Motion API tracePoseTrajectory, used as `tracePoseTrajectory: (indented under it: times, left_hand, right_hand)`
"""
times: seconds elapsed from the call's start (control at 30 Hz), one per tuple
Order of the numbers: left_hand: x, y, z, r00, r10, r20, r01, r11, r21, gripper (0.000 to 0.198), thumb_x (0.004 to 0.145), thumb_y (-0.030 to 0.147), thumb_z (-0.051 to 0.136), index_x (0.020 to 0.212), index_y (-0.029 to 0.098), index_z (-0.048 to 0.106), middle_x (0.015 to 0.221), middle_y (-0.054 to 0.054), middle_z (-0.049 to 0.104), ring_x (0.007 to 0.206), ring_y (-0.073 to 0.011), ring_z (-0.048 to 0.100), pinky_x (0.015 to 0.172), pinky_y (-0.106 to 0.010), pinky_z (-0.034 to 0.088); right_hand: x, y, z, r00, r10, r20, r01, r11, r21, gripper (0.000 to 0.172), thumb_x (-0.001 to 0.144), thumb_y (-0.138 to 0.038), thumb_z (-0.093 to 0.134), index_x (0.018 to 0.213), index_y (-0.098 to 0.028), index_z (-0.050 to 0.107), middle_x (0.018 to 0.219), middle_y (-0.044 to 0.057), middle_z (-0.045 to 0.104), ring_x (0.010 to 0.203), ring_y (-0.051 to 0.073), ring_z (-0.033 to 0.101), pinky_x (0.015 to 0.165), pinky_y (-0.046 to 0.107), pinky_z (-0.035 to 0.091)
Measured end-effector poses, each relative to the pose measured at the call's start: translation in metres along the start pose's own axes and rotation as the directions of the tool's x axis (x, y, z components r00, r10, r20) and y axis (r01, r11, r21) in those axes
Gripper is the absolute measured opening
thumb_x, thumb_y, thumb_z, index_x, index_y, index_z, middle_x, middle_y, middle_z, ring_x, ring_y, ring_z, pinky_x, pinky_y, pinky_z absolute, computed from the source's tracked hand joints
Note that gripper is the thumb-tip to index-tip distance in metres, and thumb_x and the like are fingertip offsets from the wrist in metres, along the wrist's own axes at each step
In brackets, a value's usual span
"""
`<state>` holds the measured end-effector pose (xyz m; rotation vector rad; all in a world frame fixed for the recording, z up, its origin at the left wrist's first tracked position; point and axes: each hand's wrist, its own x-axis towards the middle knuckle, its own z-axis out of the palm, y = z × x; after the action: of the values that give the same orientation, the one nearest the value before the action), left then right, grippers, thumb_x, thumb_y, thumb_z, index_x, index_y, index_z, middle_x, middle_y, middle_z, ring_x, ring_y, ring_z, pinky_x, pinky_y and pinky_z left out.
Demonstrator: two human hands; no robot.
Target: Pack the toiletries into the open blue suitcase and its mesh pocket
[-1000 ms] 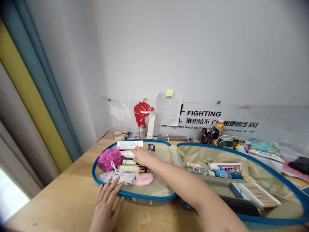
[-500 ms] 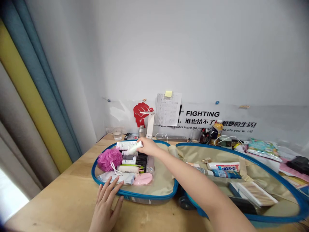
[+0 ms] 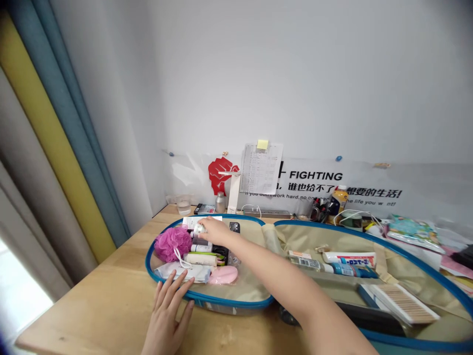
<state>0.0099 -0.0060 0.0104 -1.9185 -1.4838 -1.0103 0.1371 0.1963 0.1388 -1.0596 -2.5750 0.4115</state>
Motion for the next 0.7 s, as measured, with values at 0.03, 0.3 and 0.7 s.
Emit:
tracePoseTrajectory:
  times: [0.03,0.3,0.7]
  left_hand:
    - [0.0,0.0,0.0,1.0,-0.002,-0.002,0.002,1.0,0.0,0.043,0.09,0.018,0.049,0.132,0.024,0.055,0.14,-0.005,0.057,0.143,-0.0227,0.032,0.118,-0.044,0.021]
    - [-0.001,0.0,0.002,1.0,-0.023,0.008,0.023,1.0,-0.012,0.044,0.09,0.02,0.049,0.133,0.026,0.055,0.139,-0.005,0.057,0.139,-0.0247,0.038,0.115,-0.047,0.027]
    - [-0.001,-0.001,0.0,1.0,-0.011,0.009,0.011,1.0,-0.009,0.042,0.09,0.017,0.049,0.131,0.023,0.056,0.141,-0.005,0.056,0.144,-0.0224,0.03,0.119,-0.043,0.019]
  right_hand:
    - [0.002,-0.003,0.006,0.999,-0.019,0.046,0.021,0.999,-0.04,0.04,0.09,-0.039,0.06,0.122,-0.017,0.057,0.125,0.009,0.059,0.11,0.021,0.059,0.094,0.045,0.051]
    - [0.01,-0.016,0.039,0.984,-0.068,0.167,0.111,0.957,-0.267,0.041,0.091,-0.037,0.058,0.127,-0.018,0.055,0.127,0.009,0.058,0.112,0.022,0.058,0.095,0.046,0.051]
    - [0.023,-0.03,0.047,0.968,-0.071,0.239,0.154,0.924,-0.35,0.037,0.091,-0.039,0.058,0.121,-0.017,0.058,0.123,0.008,0.06,0.108,0.02,0.06,0.092,0.043,0.052]
